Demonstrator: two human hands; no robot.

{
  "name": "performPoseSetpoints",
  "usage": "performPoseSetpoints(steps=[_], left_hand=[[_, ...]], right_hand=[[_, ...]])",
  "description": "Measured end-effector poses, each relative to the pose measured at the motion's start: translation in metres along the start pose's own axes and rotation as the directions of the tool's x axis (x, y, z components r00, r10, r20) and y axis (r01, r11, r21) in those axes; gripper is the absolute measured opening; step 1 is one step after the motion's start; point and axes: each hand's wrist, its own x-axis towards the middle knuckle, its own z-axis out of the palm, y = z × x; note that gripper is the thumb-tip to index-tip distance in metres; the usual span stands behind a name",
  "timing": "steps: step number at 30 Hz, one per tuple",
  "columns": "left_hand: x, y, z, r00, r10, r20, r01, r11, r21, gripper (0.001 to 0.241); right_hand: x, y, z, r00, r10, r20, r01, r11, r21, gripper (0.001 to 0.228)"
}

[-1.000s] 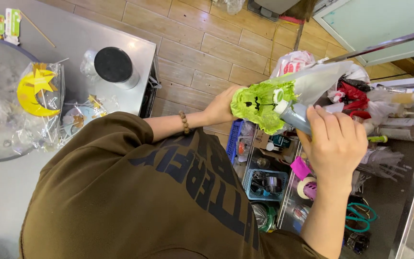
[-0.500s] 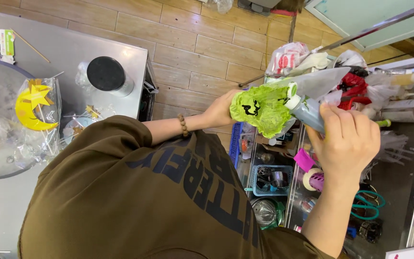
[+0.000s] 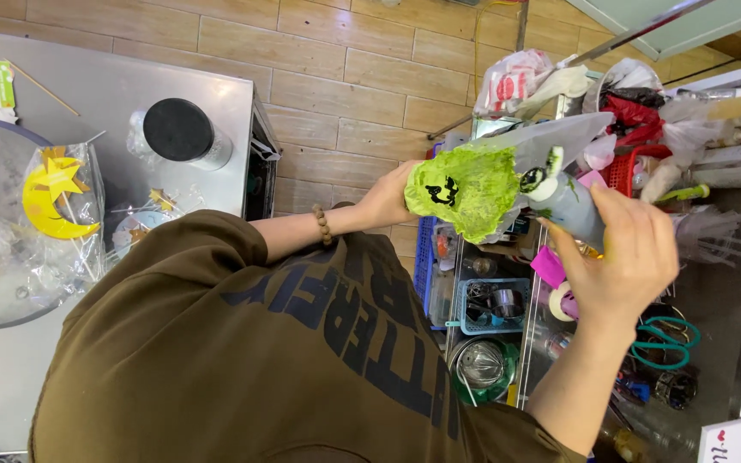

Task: Filling a piping bag with green frosting, adding color accents, and squeezing the bag to prepare for decorating.

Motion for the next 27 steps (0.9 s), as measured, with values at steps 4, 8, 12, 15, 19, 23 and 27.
performPoseSetpoints(steps=[4,8,12,15,19,23,27], left_hand=[[-0.002,0.002,0.001,1.0,-0.017,0.015,0.017,0.999,-0.043,0.074],[-0.003,0.002,0.002,0.999,-0.016,0.031,0.016,1.0,0.002,0.073],[-0.003,0.003,0.002,0.999,-0.014,0.038,0.015,1.0,-0.016,0.074],[-0.004,0.002,0.005,0.997,-0.018,0.074,0.019,1.0,-0.002,0.074],[-0.003,0.005,0.006,0.996,-0.017,0.092,0.017,1.0,0.001,0.075],[-0.002,0.006,0.006,0.992,-0.039,0.124,0.043,0.999,-0.029,0.075],[-0.002,0.003,0.009,0.994,-0.02,0.109,0.021,1.0,-0.012,0.074]], right_hand=[[-0.035,0.016,0.023,0.99,0.143,-0.017,-0.136,0.97,0.203,0.058],[-0.045,0.017,0.024,0.967,0.253,-0.013,-0.239,0.927,0.288,0.062],[-0.041,0.013,0.02,0.995,0.072,0.066,-0.081,0.986,0.143,0.059],[-0.035,0.0,0.015,0.987,0.006,0.162,-0.006,1.0,-0.003,0.058],[-0.034,-0.005,0.017,0.985,-0.043,0.168,0.057,0.995,-0.079,0.053],[-0.032,-0.005,0.016,0.988,-0.012,0.155,0.024,0.997,-0.076,0.056],[-0.039,0.002,0.02,0.995,0.072,0.073,-0.072,0.997,0.0,0.056]])
